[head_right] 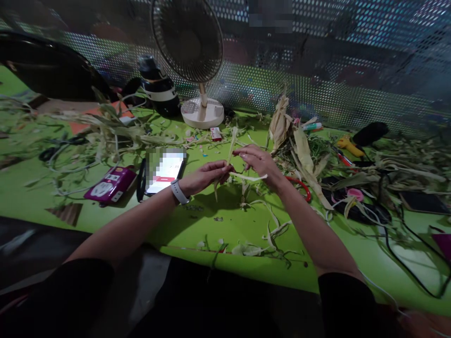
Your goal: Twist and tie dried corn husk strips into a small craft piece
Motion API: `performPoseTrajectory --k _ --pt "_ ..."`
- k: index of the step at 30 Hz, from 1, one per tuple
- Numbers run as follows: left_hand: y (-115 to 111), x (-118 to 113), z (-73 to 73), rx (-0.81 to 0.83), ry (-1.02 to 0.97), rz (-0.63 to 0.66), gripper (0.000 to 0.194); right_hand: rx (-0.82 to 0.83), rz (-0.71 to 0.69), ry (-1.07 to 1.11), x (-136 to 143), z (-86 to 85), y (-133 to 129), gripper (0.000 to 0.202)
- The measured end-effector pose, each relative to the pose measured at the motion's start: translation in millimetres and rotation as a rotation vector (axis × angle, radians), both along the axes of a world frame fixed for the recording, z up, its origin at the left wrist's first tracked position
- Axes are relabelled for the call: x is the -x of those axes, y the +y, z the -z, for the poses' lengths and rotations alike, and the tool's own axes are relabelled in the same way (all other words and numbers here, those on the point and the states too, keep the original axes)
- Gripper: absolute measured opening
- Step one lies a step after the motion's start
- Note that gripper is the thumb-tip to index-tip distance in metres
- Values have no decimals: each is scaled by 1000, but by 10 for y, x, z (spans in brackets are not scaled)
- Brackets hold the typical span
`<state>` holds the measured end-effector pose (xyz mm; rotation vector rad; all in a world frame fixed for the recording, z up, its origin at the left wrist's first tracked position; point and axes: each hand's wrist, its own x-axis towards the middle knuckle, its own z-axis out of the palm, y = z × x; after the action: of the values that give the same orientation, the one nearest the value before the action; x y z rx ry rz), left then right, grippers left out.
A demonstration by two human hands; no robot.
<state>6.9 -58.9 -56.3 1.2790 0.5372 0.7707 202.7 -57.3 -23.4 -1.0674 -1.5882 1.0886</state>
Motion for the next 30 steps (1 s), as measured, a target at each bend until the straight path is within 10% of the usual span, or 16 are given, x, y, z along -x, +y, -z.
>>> performPoseTrajectory --k 12,21,30 --pt "-86 -64 -2 -12 162 317 31 -209 -114 -150 220 108 -130 30" --pt "-3 -83 105 205 -146 -114 28 -189 381 37 12 112 50 14" --pt "5 -72 100 12 -161 -229 22 506 63 143 204 241 -28 29"
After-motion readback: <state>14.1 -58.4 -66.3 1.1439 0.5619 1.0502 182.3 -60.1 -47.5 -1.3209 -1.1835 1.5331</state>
